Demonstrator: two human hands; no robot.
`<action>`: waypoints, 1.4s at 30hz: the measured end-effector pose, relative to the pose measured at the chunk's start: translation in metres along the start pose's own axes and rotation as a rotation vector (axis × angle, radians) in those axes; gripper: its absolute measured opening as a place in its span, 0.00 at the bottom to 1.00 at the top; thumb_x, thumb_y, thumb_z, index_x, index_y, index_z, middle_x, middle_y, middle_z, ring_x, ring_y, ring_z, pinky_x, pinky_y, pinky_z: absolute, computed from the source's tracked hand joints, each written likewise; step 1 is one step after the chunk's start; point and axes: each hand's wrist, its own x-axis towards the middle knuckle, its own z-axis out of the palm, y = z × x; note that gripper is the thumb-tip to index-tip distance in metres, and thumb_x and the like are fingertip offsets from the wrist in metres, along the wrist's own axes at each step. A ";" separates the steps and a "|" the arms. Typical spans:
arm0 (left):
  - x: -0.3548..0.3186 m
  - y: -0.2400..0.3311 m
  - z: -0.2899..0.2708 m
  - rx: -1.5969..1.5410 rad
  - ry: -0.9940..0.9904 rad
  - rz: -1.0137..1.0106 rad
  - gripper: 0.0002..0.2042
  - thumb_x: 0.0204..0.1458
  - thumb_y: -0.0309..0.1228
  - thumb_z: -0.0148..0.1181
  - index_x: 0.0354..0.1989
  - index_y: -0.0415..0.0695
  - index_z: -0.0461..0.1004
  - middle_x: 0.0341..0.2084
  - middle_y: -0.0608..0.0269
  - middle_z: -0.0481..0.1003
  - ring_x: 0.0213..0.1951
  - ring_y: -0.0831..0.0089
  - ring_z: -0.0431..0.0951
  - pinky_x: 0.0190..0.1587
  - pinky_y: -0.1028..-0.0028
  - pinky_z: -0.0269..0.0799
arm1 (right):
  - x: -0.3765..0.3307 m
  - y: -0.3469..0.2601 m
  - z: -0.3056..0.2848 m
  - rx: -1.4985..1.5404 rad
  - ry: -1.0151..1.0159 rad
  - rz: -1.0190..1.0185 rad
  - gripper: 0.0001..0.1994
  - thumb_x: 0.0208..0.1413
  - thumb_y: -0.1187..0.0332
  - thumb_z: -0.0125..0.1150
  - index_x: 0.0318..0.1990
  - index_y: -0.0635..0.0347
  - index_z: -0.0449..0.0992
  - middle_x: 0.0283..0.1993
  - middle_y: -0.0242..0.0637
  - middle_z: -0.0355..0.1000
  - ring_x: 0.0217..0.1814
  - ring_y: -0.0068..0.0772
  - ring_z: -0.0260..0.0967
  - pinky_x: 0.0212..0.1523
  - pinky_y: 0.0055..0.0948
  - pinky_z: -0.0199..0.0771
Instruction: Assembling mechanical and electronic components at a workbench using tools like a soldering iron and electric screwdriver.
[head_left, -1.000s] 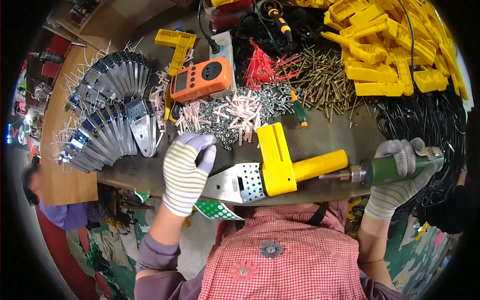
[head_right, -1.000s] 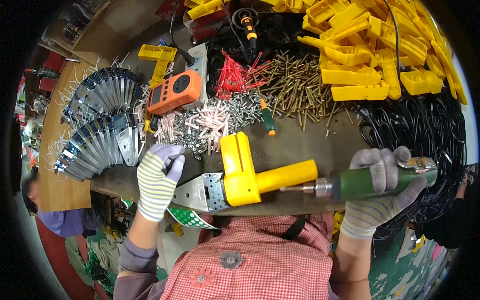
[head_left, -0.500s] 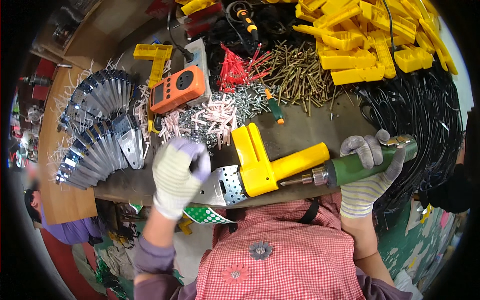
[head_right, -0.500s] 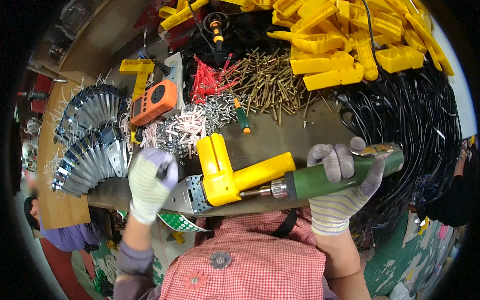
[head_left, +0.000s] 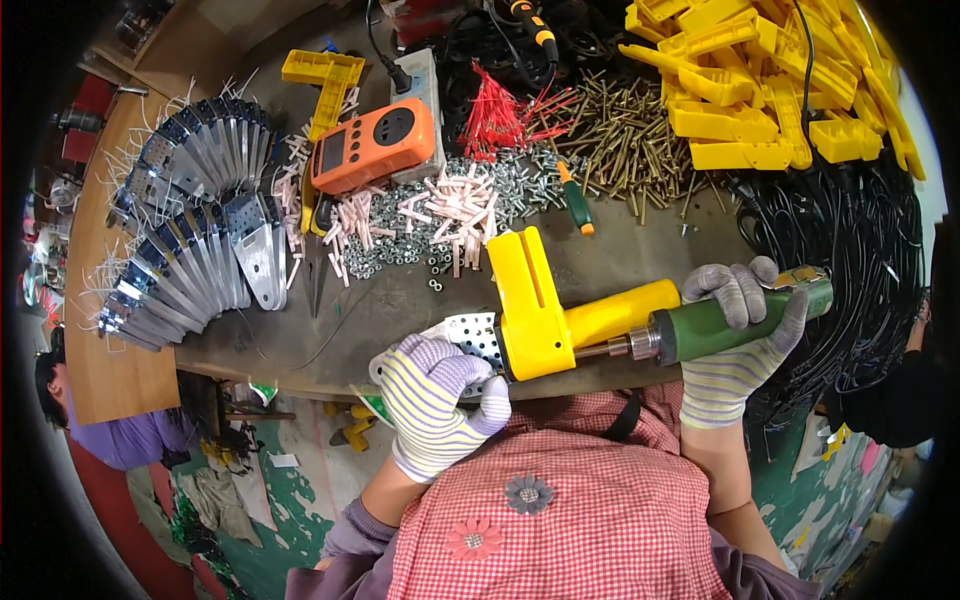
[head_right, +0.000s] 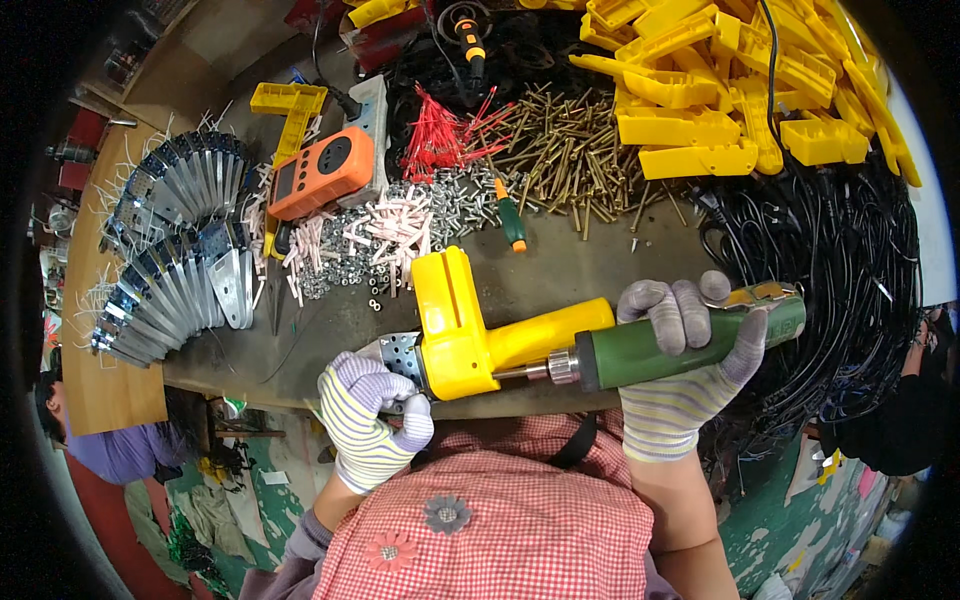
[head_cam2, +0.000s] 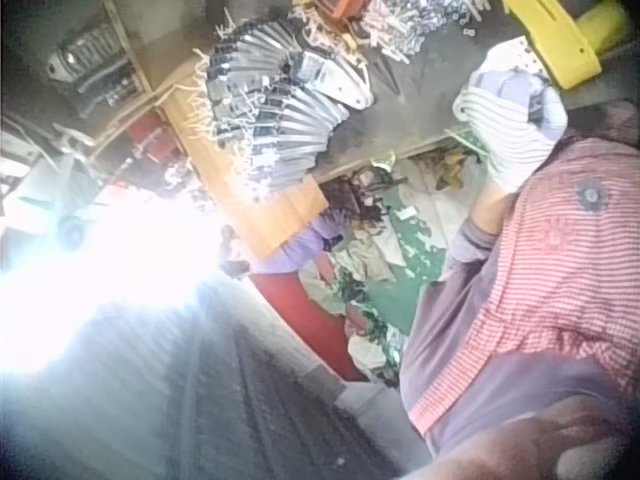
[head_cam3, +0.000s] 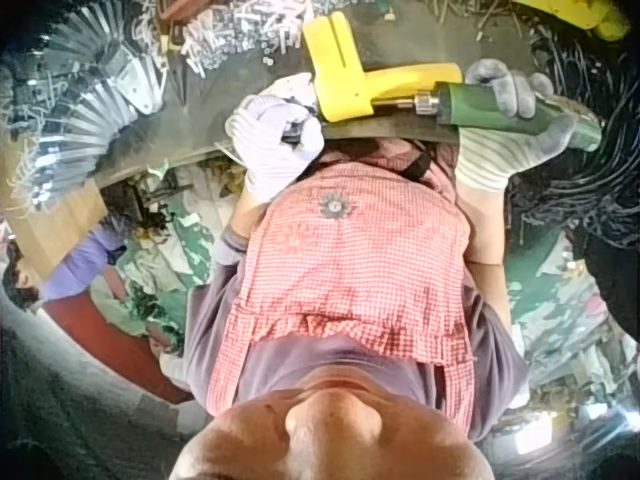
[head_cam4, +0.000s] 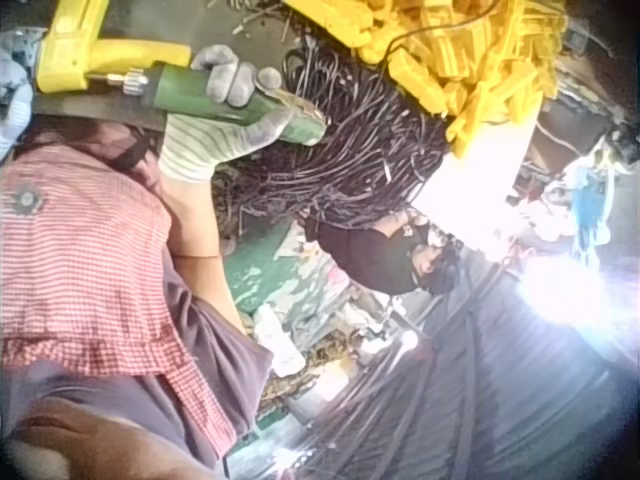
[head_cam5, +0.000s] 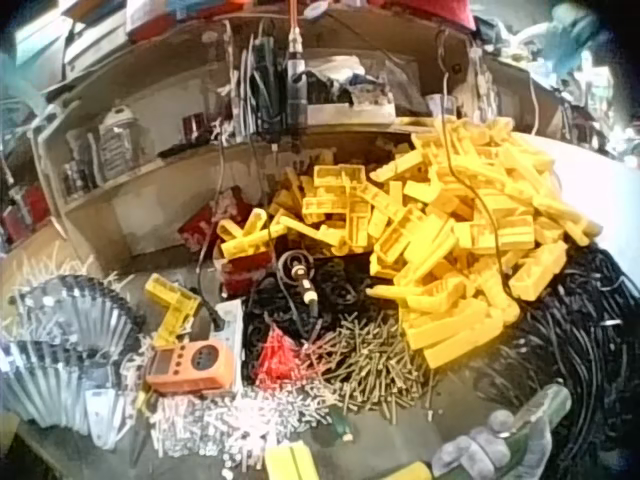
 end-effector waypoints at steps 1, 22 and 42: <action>-0.001 -0.001 0.000 0.000 0.002 0.000 0.09 0.40 0.31 0.68 0.30 0.48 0.74 0.24 0.63 0.71 0.27 0.61 0.72 0.35 0.62 0.68 | 0.000 0.000 0.001 -0.001 -0.002 0.001 0.17 0.63 0.52 0.60 0.42 0.58 0.71 0.21 0.19 0.48 0.22 0.18 0.48 0.57 0.30 0.63; 0.002 -0.009 -0.007 -0.126 -0.131 0.010 0.12 0.38 0.27 0.73 0.34 0.45 0.79 0.26 0.62 0.74 0.29 0.62 0.74 0.37 0.63 0.70 | -0.001 0.004 0.000 0.004 0.005 0.000 0.15 0.62 0.54 0.61 0.41 0.56 0.70 0.21 0.19 0.49 0.21 0.18 0.48 0.57 0.30 0.63; 0.009 -0.027 -0.009 -0.120 -0.275 0.220 0.10 0.43 0.27 0.67 0.33 0.47 0.73 0.27 0.55 0.74 0.32 0.50 0.76 0.39 0.54 0.74 | -0.007 -0.003 0.035 -0.214 0.244 -0.030 0.30 0.48 0.38 0.70 0.49 0.49 0.70 0.23 0.22 0.60 0.26 0.26 0.58 0.49 0.34 0.63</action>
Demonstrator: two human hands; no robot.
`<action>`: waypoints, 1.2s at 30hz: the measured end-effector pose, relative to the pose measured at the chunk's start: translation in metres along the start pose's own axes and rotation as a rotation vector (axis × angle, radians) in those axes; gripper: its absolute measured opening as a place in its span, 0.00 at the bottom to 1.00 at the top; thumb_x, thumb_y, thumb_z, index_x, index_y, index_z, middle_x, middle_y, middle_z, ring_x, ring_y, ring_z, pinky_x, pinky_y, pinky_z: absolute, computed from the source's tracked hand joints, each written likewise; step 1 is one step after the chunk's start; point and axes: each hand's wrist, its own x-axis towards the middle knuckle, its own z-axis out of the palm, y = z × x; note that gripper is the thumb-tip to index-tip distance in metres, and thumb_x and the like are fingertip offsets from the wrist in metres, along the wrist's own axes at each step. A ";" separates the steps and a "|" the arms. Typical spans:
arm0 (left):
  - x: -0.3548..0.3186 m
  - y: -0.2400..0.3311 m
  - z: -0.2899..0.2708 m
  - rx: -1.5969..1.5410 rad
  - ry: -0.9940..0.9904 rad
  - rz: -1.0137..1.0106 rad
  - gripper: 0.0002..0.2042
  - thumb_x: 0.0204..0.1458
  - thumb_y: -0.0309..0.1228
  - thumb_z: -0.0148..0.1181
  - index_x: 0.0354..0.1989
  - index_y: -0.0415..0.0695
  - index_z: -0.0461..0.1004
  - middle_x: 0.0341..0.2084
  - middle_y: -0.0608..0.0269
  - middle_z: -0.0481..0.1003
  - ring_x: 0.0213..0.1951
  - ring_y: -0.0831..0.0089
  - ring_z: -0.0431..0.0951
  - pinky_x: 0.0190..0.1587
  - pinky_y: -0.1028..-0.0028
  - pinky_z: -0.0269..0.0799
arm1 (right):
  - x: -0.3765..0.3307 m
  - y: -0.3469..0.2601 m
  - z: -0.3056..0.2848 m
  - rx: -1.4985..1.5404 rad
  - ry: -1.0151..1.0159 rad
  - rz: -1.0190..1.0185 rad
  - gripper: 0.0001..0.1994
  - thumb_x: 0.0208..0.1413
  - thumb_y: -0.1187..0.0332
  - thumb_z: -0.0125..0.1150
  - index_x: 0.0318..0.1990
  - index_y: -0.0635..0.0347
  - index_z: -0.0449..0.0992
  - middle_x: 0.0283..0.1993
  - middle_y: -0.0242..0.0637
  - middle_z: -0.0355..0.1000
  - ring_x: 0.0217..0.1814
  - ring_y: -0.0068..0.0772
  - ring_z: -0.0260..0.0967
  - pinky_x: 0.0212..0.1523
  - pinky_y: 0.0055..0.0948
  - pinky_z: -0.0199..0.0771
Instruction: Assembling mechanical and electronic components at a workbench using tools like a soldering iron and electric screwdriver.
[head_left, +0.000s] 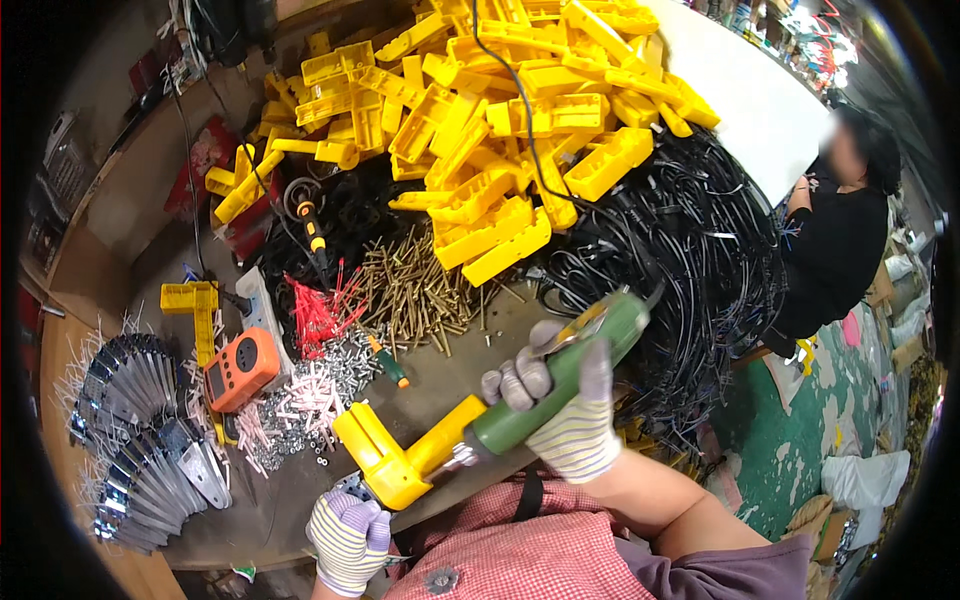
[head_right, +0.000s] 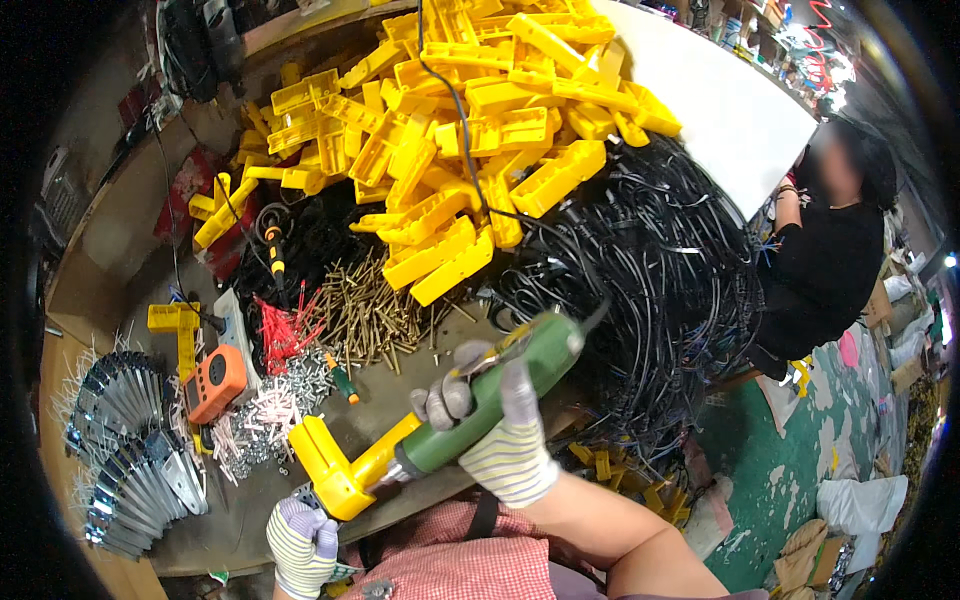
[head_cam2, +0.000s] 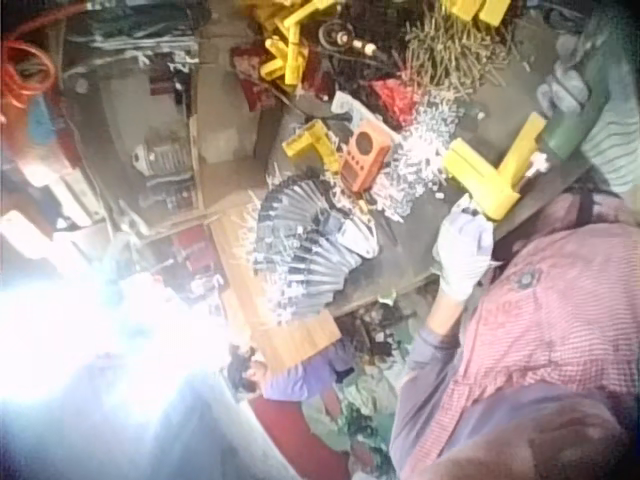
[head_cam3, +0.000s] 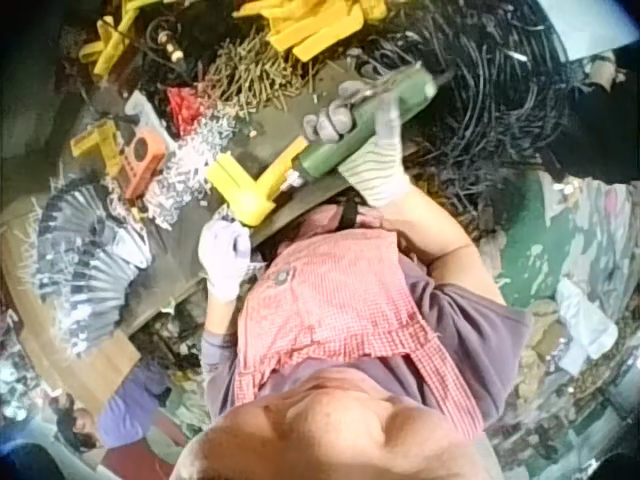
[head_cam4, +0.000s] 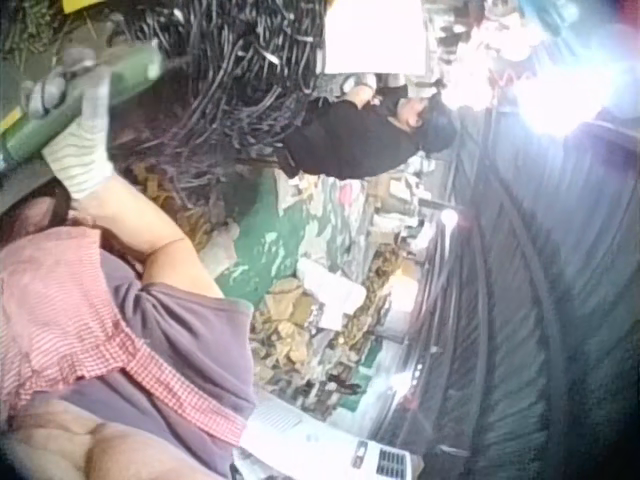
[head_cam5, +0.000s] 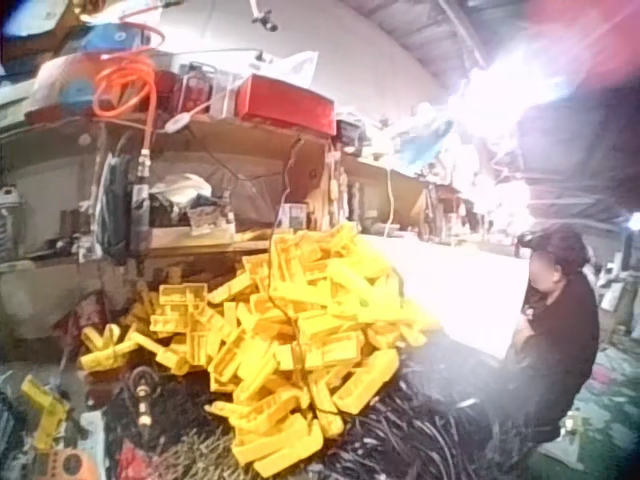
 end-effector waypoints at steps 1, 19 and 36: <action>0.001 -0.001 0.001 0.001 0.007 -0.001 0.10 0.43 0.27 0.67 0.33 0.47 0.73 0.27 0.55 0.74 0.32 0.50 0.76 0.39 0.54 0.74 | 0.002 -0.021 0.018 -0.115 0.082 -0.026 0.37 0.45 0.33 0.68 0.52 0.51 0.69 0.25 0.27 0.66 0.26 0.30 0.64 0.46 0.38 0.68; 0.010 0.005 -0.015 0.030 -0.009 -0.006 0.12 0.39 0.22 0.63 0.35 0.46 0.74 0.23 0.61 0.68 0.21 0.64 0.69 0.28 0.65 0.67 | 0.113 -0.220 0.024 -2.933 0.332 -0.976 0.45 0.43 0.45 0.73 0.69 0.49 0.63 0.47 0.49 0.74 0.49 0.48 0.74 0.48 0.43 0.76; 0.006 0.006 -0.029 0.089 0.030 -0.053 0.13 0.41 0.21 0.62 0.38 0.44 0.79 0.25 0.58 0.72 0.28 0.58 0.71 0.34 0.62 0.68 | 0.034 -0.118 -0.033 -2.991 -0.143 -0.376 0.09 0.48 0.62 0.63 0.30 0.57 0.74 0.26 0.44 0.75 0.30 0.48 0.76 0.31 0.45 0.75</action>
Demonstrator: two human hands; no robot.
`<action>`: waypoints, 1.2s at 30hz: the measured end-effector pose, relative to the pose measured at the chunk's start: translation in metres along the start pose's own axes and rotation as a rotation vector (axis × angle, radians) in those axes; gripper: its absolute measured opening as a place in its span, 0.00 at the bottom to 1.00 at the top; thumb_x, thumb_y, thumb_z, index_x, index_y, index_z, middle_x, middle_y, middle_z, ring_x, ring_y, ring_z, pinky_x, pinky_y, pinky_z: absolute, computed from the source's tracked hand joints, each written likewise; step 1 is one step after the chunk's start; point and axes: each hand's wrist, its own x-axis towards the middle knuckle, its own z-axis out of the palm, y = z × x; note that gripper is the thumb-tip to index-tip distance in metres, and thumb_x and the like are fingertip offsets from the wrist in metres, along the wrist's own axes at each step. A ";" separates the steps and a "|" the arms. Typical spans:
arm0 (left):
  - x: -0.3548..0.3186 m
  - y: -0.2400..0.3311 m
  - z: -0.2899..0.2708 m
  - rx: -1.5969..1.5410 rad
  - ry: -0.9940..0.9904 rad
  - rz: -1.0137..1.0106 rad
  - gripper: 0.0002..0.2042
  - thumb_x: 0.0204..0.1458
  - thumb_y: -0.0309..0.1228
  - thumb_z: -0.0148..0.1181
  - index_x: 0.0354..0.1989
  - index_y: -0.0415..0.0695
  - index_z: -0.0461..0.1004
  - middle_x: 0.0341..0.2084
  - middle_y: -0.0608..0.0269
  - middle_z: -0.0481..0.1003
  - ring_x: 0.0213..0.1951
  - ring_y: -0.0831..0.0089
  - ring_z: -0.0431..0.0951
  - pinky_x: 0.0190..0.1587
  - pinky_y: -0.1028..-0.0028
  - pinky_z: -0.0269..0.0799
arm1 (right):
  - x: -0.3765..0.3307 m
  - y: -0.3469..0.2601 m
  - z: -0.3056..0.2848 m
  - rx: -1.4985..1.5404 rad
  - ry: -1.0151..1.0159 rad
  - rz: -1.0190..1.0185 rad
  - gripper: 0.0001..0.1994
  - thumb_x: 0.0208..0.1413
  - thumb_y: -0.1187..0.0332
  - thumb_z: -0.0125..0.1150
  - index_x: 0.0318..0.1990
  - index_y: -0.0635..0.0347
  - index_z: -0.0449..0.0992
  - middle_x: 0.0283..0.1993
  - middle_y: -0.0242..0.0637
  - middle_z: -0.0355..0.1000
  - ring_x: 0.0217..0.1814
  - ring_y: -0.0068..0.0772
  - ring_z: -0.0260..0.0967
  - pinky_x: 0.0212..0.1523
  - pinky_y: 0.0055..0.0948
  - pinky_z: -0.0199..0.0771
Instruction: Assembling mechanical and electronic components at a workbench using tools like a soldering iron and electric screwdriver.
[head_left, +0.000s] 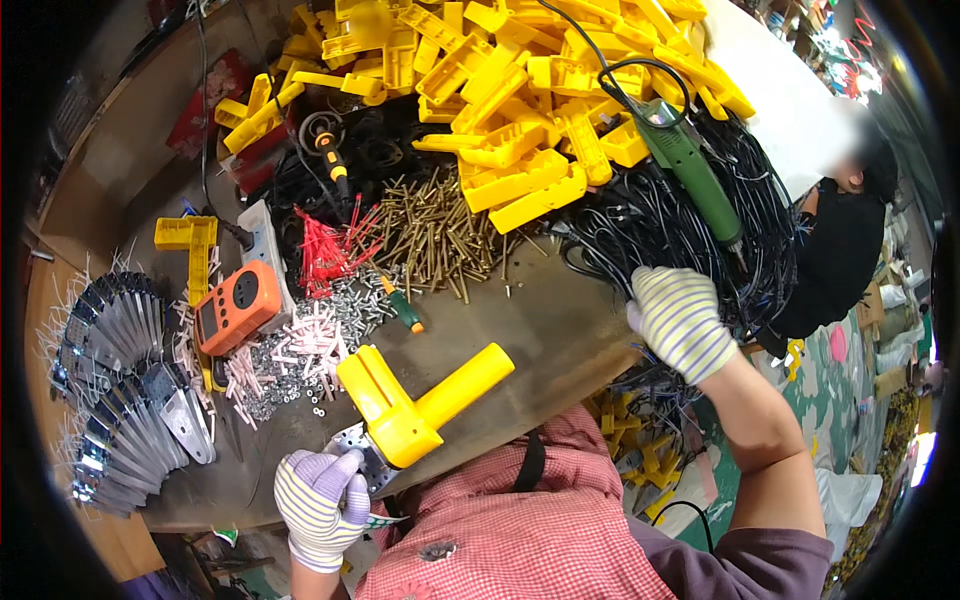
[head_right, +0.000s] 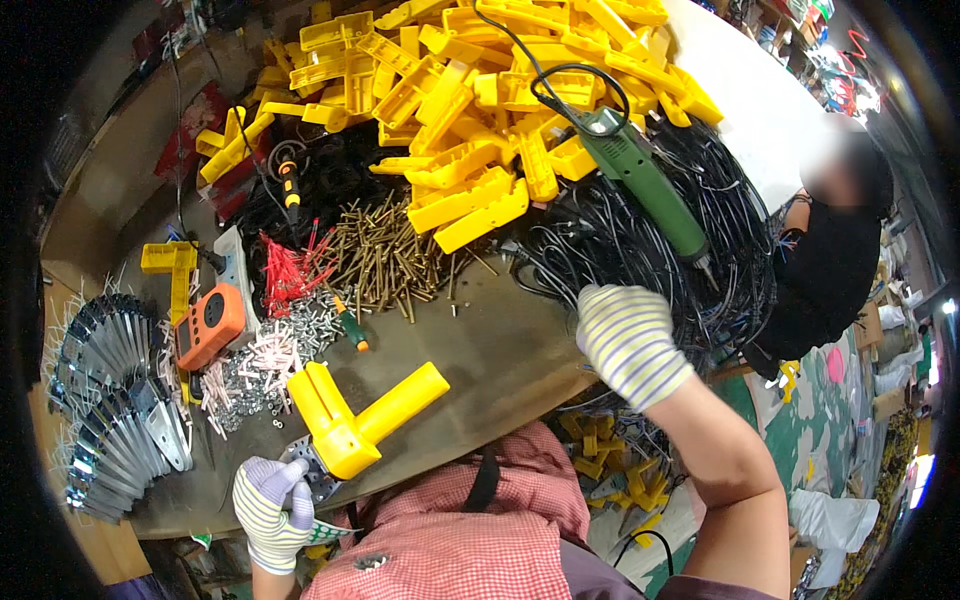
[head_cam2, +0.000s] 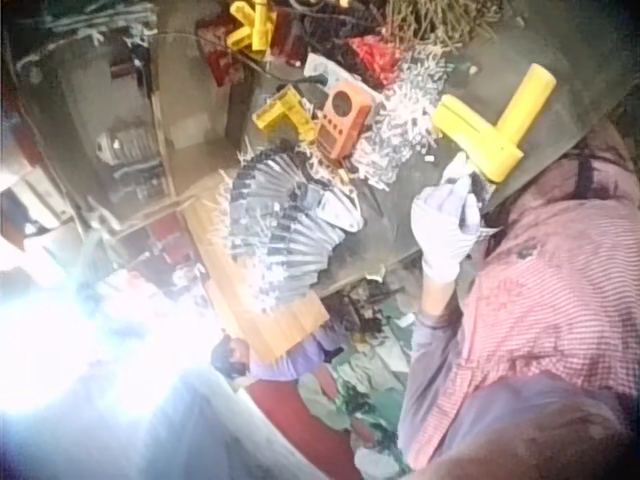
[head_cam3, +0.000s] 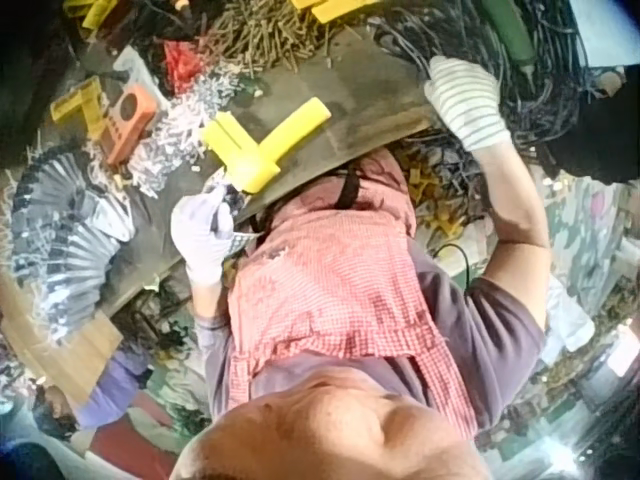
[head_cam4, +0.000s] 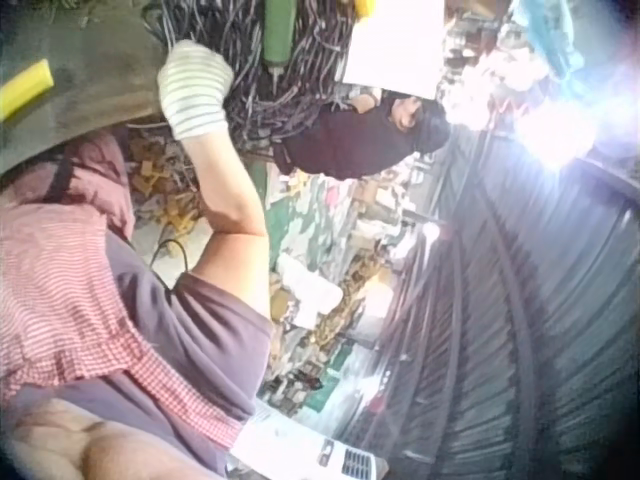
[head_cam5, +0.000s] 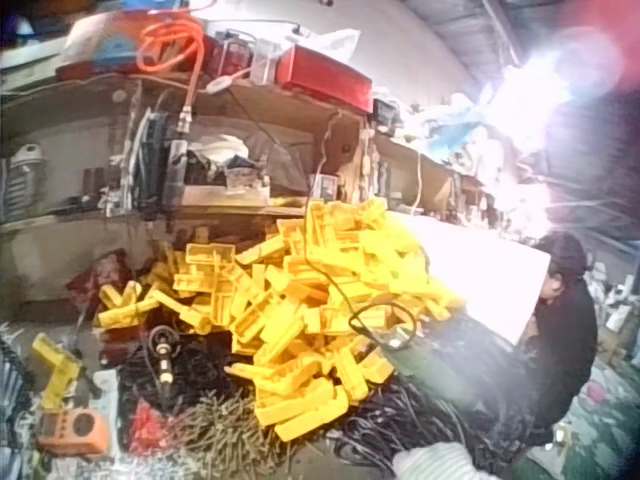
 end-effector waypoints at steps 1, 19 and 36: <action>-0.003 -0.001 0.000 -0.004 0.025 -0.013 0.13 0.42 0.21 0.61 0.39 0.43 0.79 0.26 0.58 0.72 0.29 0.58 0.72 0.35 0.62 0.68 | 0.003 0.008 -0.010 0.125 0.078 -0.057 0.08 0.48 0.64 0.62 0.29 0.58 0.75 0.25 0.45 0.75 0.30 0.48 0.76 0.31 0.46 0.74; 0.006 -0.005 -0.002 0.060 -0.121 -0.166 0.29 0.41 0.39 0.68 0.54 0.41 0.73 0.44 0.49 0.71 0.46 0.50 0.70 0.52 0.55 0.66 | -0.007 0.041 -0.026 1.230 -0.185 0.088 0.10 0.56 0.67 0.65 0.39 0.60 0.73 0.37 0.33 0.74 0.38 0.25 0.68 0.43 0.25 0.69; 0.029 0.005 -0.030 0.132 -0.261 -0.004 0.21 0.42 0.33 0.67 0.48 0.44 0.79 0.20 0.61 0.71 0.25 0.59 0.73 0.29 0.62 0.67 | 0.121 -0.058 -0.126 1.533 0.134 -0.149 0.23 0.58 0.71 0.61 0.61 0.66 0.66 0.36 0.36 0.77 0.28 0.19 0.73 0.30 0.19 0.71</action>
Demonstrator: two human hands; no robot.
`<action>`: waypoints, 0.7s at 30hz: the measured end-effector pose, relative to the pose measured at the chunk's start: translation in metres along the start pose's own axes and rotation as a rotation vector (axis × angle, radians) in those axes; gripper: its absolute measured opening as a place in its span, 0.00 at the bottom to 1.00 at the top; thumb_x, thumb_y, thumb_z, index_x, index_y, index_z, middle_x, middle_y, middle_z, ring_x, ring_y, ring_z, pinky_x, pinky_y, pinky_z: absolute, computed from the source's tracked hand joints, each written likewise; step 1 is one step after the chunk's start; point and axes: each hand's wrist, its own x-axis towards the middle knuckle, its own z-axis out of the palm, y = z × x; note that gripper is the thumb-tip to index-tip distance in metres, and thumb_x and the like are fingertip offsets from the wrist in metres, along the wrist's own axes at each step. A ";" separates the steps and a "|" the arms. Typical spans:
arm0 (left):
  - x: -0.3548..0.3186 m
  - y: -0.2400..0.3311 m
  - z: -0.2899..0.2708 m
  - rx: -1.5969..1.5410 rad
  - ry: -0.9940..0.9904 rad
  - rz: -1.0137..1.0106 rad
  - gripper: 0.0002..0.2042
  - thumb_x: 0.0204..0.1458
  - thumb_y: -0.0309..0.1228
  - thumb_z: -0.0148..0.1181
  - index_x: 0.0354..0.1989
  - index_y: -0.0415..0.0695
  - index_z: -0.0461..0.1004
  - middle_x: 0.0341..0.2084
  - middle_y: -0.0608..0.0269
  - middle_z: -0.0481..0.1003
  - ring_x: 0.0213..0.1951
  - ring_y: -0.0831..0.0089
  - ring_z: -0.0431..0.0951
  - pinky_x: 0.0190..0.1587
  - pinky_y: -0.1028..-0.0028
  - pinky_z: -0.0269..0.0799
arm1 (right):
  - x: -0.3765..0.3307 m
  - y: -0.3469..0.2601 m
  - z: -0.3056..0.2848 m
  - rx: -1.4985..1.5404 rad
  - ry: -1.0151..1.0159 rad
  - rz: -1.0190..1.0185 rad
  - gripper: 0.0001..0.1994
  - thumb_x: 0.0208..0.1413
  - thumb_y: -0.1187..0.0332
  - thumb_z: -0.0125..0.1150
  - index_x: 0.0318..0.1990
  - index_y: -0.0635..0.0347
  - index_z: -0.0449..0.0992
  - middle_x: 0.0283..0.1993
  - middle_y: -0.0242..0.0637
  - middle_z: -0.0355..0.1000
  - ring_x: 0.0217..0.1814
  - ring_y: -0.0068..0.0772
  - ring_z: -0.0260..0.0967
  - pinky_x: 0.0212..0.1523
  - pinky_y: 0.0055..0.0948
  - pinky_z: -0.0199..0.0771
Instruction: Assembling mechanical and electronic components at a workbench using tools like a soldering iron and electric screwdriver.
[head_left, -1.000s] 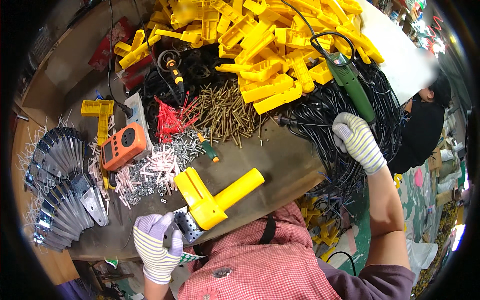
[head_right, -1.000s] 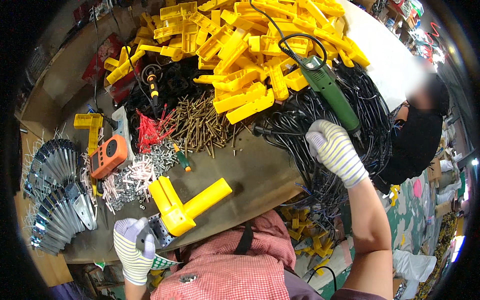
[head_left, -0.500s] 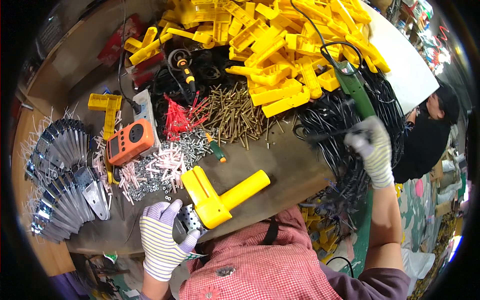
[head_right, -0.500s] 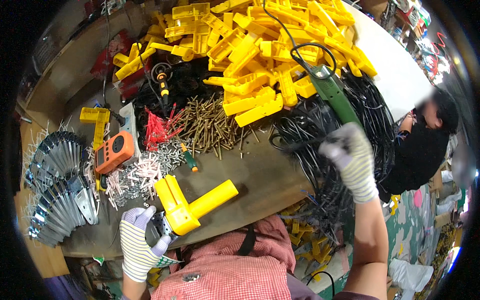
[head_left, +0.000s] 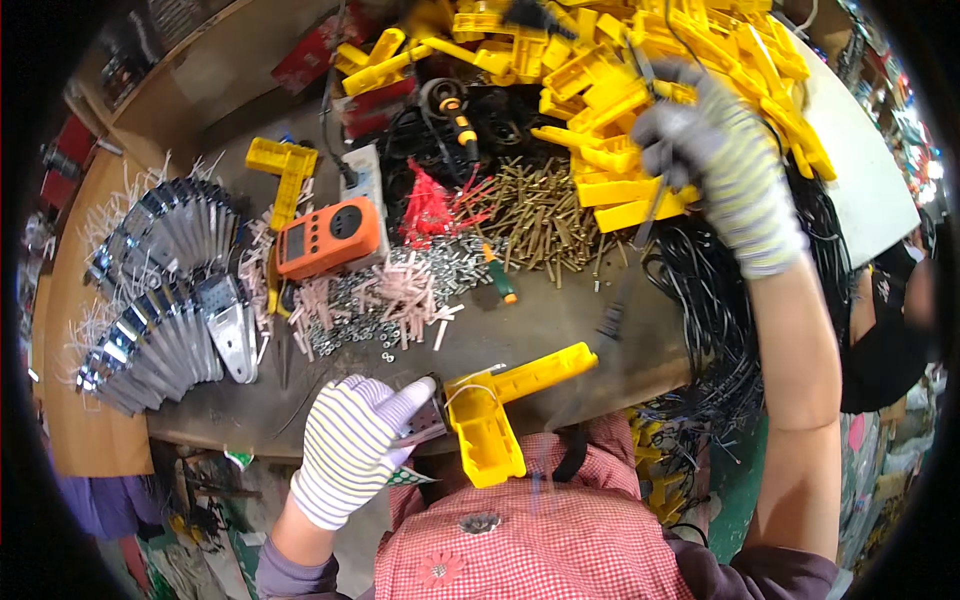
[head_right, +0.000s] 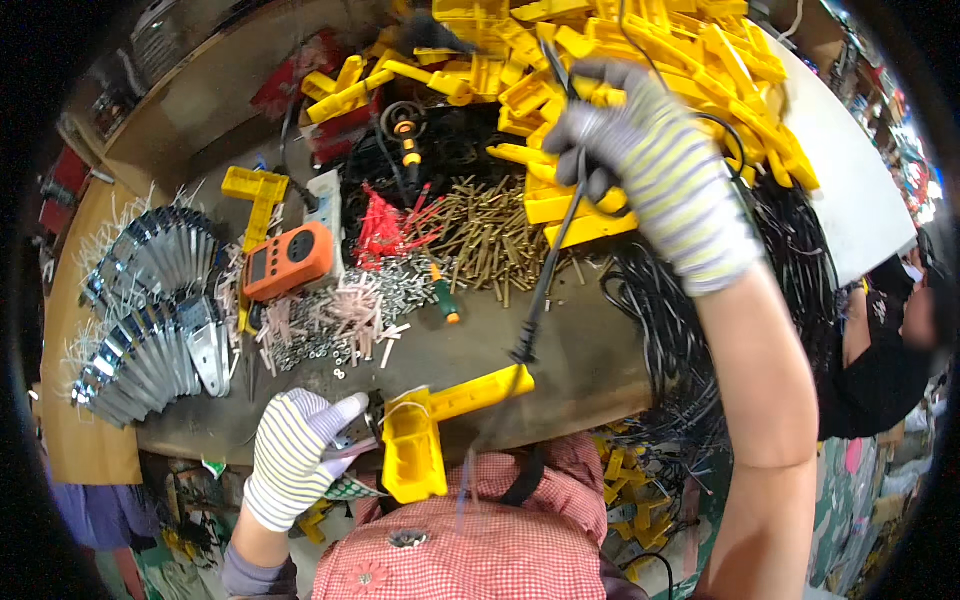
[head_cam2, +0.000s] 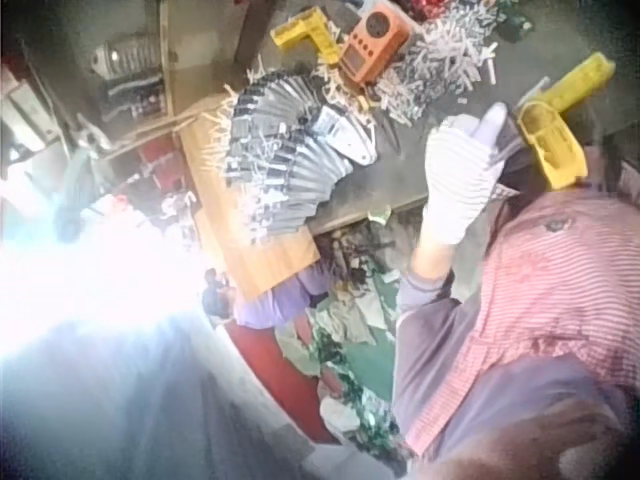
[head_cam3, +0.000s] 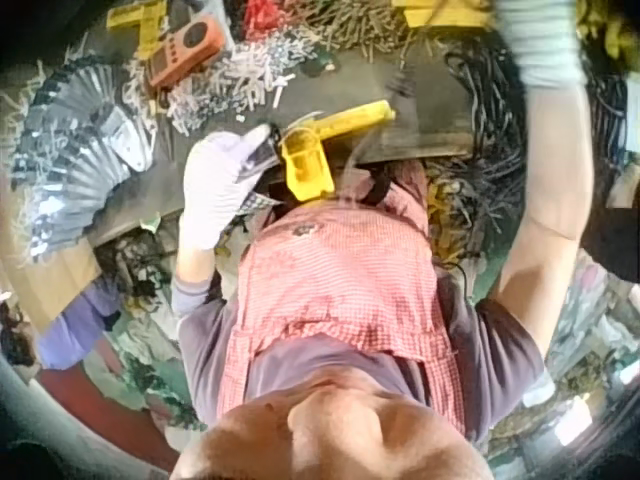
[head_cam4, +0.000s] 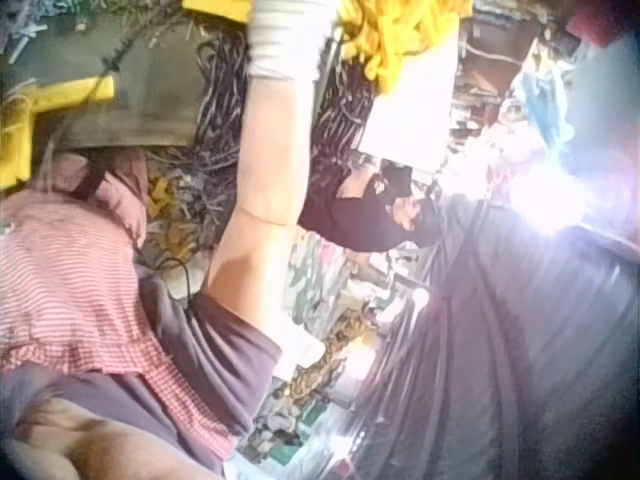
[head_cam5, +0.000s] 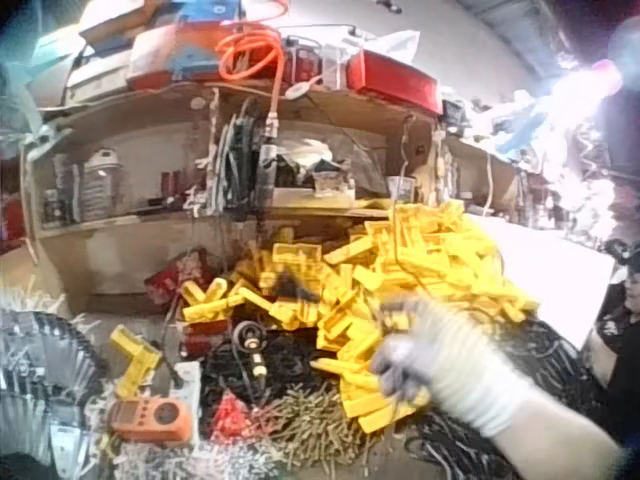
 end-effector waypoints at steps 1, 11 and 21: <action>0.000 0.000 0.001 0.170 0.004 0.091 0.19 0.43 0.32 0.63 0.47 0.46 0.79 0.19 0.65 0.69 0.24 0.63 0.72 0.26 0.64 0.65 | 0.004 0.033 0.006 -0.022 -0.018 0.029 0.24 0.58 0.72 0.61 0.62 0.64 0.65 0.34 0.36 0.77 0.27 0.21 0.73 0.30 0.20 0.72; -0.010 -0.016 0.009 -0.141 0.249 0.049 0.14 0.48 0.33 0.67 0.44 0.46 0.80 0.30 0.63 0.78 0.30 0.63 0.77 0.32 0.65 0.71 | -0.108 0.052 0.034 -0.754 -0.427 -0.631 0.21 0.48 0.70 0.64 0.53 0.54 0.75 0.48 0.40 0.73 0.55 0.46 0.71 0.56 0.43 0.73; 0.081 -0.031 0.047 0.134 -0.118 -0.135 0.10 0.43 0.34 0.69 0.27 0.44 0.75 0.22 0.55 0.75 0.30 0.54 0.77 0.35 0.59 0.73 | -0.128 0.060 0.094 -0.450 -0.880 -0.897 0.10 0.53 0.62 0.60 0.35 0.58 0.80 0.38 0.40 0.77 0.44 0.40 0.77 0.48 0.38 0.80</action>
